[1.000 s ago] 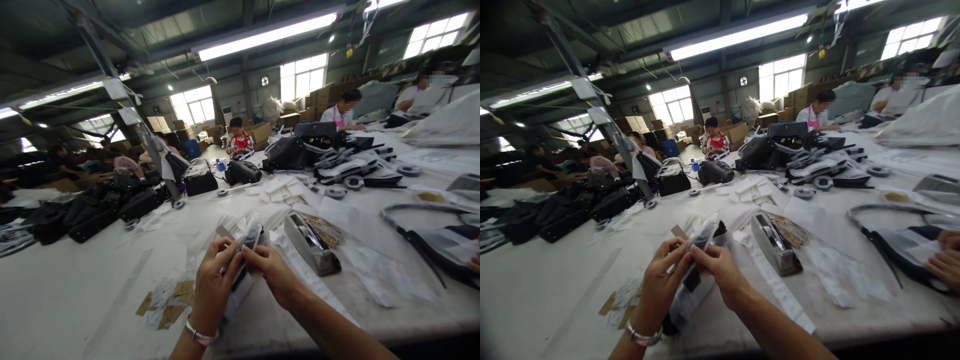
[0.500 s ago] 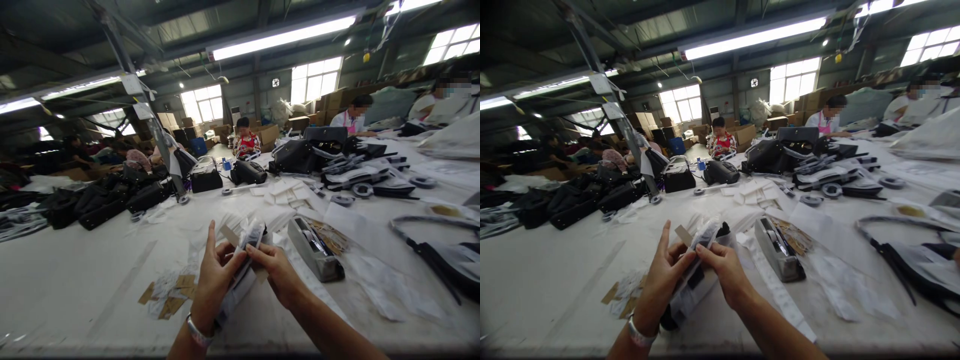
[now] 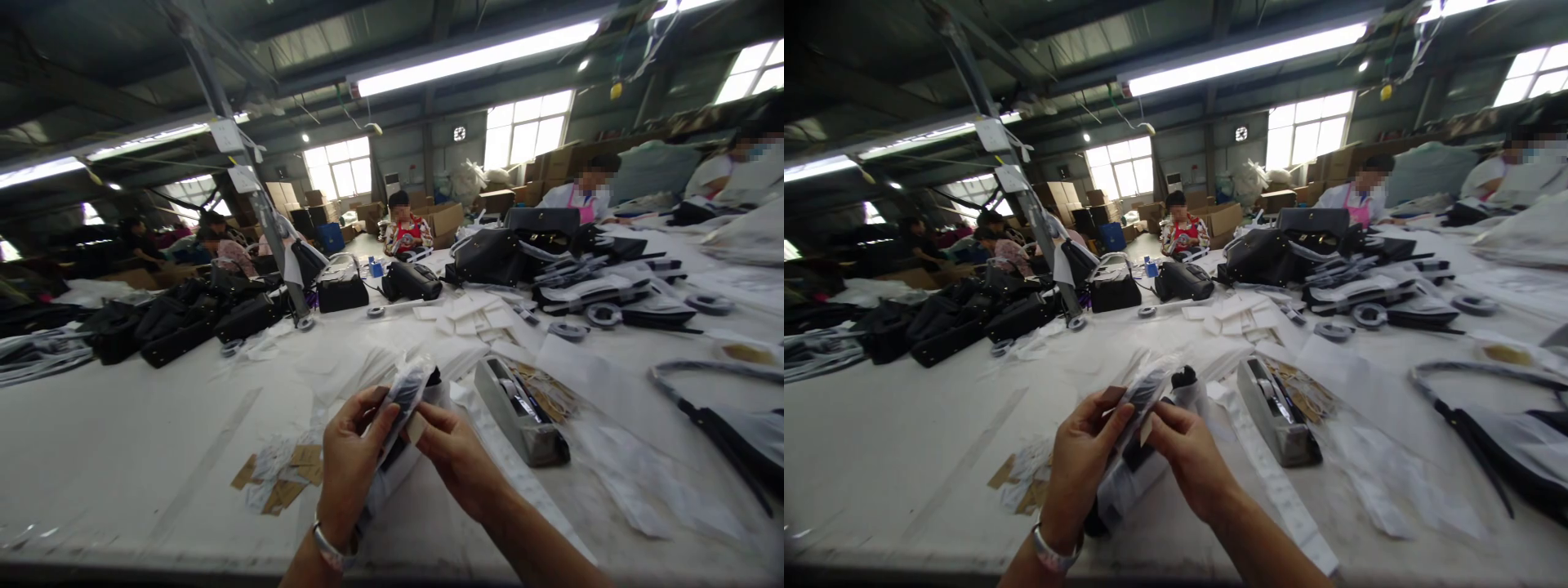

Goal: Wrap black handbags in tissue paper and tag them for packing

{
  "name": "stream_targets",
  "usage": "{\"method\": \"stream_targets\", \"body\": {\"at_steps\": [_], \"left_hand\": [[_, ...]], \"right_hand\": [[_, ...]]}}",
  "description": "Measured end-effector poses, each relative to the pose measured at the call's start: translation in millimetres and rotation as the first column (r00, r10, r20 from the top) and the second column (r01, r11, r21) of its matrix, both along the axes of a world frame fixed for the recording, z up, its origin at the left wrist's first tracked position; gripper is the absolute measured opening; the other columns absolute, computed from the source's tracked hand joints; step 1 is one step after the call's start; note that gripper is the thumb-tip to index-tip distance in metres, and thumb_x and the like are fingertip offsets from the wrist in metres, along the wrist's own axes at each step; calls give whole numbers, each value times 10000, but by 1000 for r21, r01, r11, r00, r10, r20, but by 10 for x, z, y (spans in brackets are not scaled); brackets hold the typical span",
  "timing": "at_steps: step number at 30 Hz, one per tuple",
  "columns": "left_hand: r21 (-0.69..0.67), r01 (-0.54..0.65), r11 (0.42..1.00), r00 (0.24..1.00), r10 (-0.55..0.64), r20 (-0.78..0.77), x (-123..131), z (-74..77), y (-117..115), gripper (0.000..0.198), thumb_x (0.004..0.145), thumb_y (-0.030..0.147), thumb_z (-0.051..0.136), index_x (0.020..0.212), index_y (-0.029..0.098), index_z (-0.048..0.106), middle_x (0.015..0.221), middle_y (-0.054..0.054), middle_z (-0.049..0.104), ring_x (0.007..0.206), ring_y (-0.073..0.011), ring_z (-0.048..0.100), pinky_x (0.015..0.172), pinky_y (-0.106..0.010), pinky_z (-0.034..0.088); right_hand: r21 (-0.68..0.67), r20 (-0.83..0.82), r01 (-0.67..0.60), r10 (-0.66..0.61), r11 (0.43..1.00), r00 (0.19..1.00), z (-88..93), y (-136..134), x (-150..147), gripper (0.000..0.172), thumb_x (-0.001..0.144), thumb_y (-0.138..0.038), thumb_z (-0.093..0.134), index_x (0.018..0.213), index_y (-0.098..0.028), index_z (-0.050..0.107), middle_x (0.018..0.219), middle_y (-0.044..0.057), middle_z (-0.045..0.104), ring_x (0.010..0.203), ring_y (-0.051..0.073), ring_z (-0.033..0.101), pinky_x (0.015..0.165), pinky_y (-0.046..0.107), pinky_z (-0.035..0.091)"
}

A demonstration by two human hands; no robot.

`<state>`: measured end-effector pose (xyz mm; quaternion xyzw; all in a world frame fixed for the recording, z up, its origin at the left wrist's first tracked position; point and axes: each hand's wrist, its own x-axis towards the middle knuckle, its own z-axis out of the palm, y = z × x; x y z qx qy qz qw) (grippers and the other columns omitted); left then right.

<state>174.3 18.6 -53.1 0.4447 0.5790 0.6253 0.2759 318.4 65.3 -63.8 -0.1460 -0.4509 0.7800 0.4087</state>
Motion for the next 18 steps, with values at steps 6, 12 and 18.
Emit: {"method": "stream_targets", "body": {"at_steps": [6, 12, 18], "left_hand": [[46, -32, 998, 998, 34, -49, 112, -63, -9, 352, 802, 433, 741, 1056, 190, 711, 1028, -78, 754, 943, -230, 711, 882, -349, 569], [91, -81, 993, 986, 93, -136, 158, -92, -45, 263, 841, 410, 702, 1019, 218, 733, 1074, -67, 750, 1021, -234, 691, 942, -346, 537], [103, -19, 994, 930, 55, -364, 157, 65, -189, 241, 919, 367, 583, 1073, 236, 715, 1086, -53, 745, 1014, -237, 693, 896, -323, 544]], "right_hand": [[87, 50, 332, -337, 939, 940, -148, -82, -167, 317, 798, -439, 771, 1018, -212, 750, 948, 49, 715, 927, 247, 626, 925, 377, 478], [109, 97, 428, -438, 897, 894, -202, -97, -285, 312, 837, -507, 710, 898, -205, 663, 838, 20, 657, 838, 208, 592, 795, 303, 484], [102, 127, 426, -437, 899, 891, -148, -98, -260, 353, 804, -528, 732, 867, -200, 618, 793, 8, 637, 735, 176, 561, 679, 278, 463]]}}
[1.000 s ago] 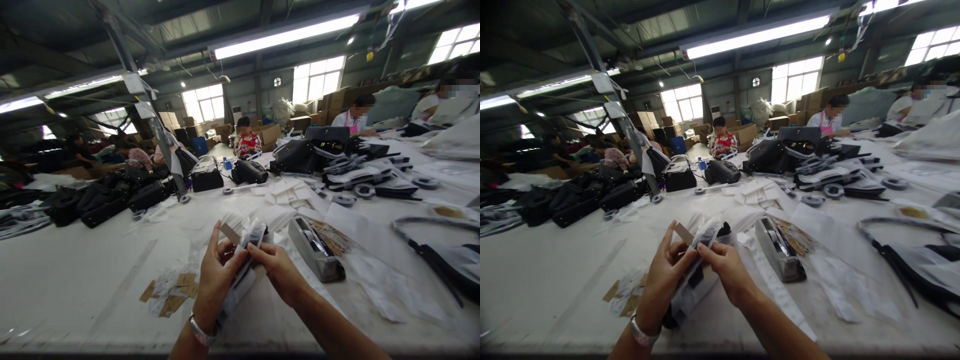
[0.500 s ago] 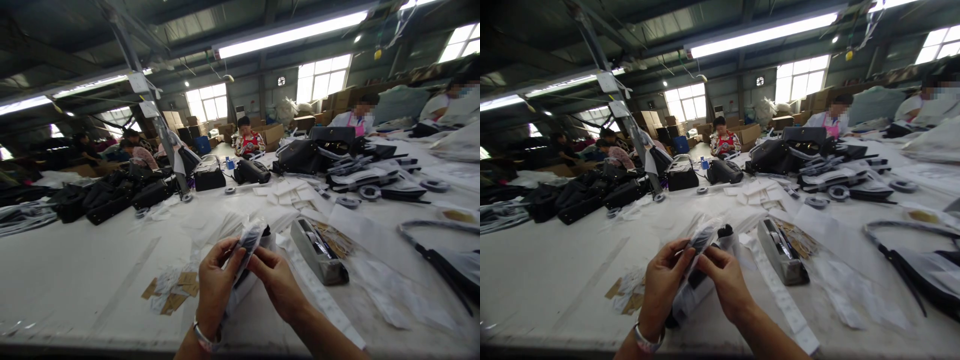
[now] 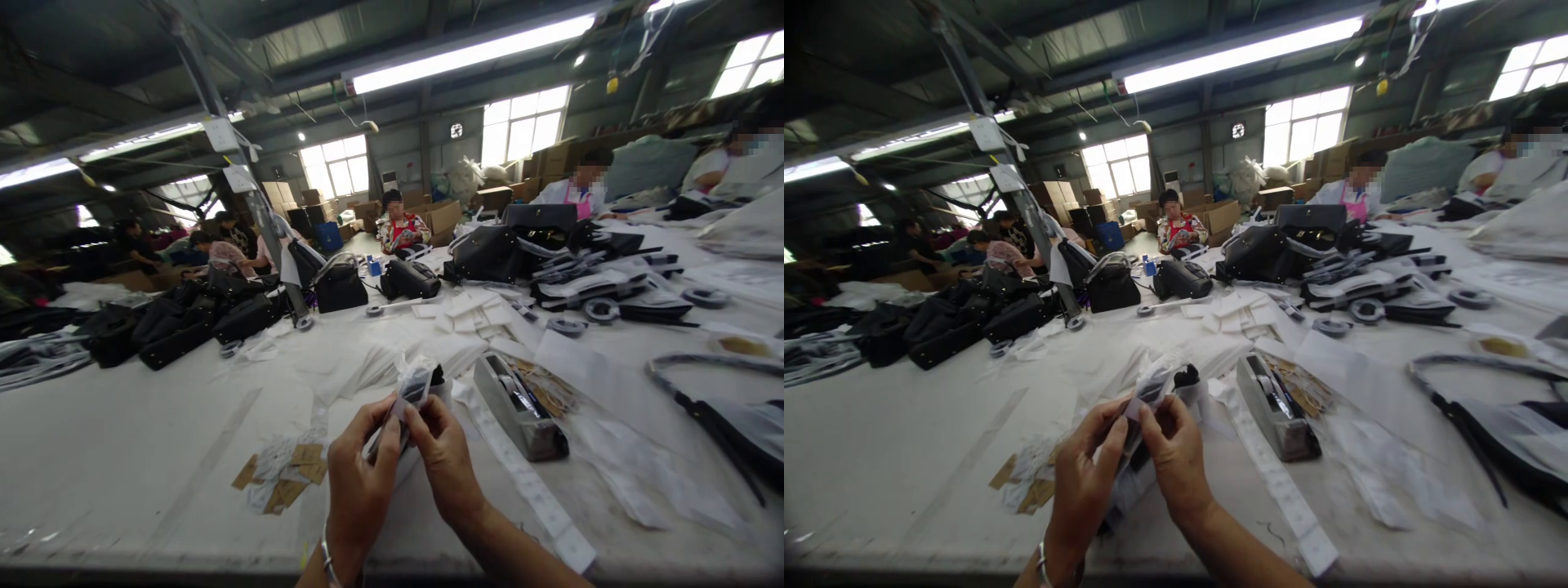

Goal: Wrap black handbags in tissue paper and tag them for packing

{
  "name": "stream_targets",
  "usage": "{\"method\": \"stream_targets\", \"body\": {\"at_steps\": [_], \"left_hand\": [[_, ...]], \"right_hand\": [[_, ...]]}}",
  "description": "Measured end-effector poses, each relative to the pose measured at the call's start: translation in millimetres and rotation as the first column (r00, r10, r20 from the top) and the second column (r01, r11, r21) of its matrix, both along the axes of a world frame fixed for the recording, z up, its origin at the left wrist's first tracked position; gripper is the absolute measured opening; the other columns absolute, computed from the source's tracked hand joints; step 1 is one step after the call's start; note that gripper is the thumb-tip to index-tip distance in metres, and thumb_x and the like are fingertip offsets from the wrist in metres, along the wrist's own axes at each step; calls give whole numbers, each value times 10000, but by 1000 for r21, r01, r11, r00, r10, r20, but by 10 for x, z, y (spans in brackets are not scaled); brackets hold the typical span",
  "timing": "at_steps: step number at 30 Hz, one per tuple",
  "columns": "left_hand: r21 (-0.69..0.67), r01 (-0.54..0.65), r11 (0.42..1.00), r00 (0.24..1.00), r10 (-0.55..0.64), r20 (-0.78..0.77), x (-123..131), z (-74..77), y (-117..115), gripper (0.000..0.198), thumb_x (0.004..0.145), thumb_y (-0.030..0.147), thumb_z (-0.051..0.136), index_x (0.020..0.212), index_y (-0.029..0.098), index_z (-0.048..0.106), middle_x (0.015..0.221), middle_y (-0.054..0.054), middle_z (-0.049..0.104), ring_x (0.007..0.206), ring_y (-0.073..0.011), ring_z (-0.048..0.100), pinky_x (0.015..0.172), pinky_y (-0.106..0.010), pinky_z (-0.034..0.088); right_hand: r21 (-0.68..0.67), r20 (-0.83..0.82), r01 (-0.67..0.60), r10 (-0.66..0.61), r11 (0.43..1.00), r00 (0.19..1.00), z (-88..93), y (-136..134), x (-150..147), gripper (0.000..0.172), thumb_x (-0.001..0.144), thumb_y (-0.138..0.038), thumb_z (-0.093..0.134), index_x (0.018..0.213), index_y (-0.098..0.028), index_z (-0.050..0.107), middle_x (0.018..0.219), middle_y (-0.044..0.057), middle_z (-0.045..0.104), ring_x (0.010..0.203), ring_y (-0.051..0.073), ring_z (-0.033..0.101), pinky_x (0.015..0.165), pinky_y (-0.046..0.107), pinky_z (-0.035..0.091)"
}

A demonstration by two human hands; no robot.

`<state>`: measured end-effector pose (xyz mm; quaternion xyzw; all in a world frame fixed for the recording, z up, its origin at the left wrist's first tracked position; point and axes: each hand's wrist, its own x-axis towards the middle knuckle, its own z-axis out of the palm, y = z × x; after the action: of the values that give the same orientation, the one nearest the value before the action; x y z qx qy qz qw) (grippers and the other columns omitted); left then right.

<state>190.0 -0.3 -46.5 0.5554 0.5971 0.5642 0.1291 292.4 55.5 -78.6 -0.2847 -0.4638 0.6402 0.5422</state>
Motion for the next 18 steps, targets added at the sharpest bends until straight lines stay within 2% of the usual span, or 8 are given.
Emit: {"method": "stream_targets", "body": {"at_steps": [4, 8, 14, 18], "left_hand": [[80, -133, 988, 954, 150, -260, -34, 1, -1, 191, 882, 310, 643, 1045, 275, 735, 1024, -32, 771, 918, -234, 730, 833, -313, 564], [205, -166, 965, 839, 247, -485, -57, -105, 3, 323, 905, 228, 591, 1208, 262, 697, 1172, -76, 731, 1015, -269, 717, 872, -346, 571], [254, -199, 946, 690, 320, -649, 34, -229, -31, 493, 921, 154, 517, 1411, 207, 525, 1343, -122, 618, 1162, -290, 651, 966, -404, 553], [276, -282, 919, 534, 390, -750, 76, -245, -26, 460, 960, 161, 473, 1416, 107, 493, 1373, -179, 589, 1216, -292, 616, 980, -434, 550]], "right_hand": [[7, 15, -13, 13, 1000, 1000, 27, -22, -9, 334, 803, -513, 738, 859, -204, 623, 773, 7, 632, 684, 164, 540, 632, 276, 443], [-41, 15, 22, -21, 999, 1000, 31, -33, -59, 358, 777, -520, 758, 780, -203, 592, 683, -20, 566, 625, 142, 499, 595, 269, 427], [-33, 7, 23, -23, 999, 1000, -24, -1, -95, 388, 752, -531, 777, 815, -181, 622, 745, 7, 617, 713, 159, 554, 656, 270, 475], [25, -9, -27, 27, 999, 1000, -59, -26, -95, 377, 827, -544, 701, 902, -176, 664, 789, 30, 643, 775, 185, 586, 703, 292, 504]]}}
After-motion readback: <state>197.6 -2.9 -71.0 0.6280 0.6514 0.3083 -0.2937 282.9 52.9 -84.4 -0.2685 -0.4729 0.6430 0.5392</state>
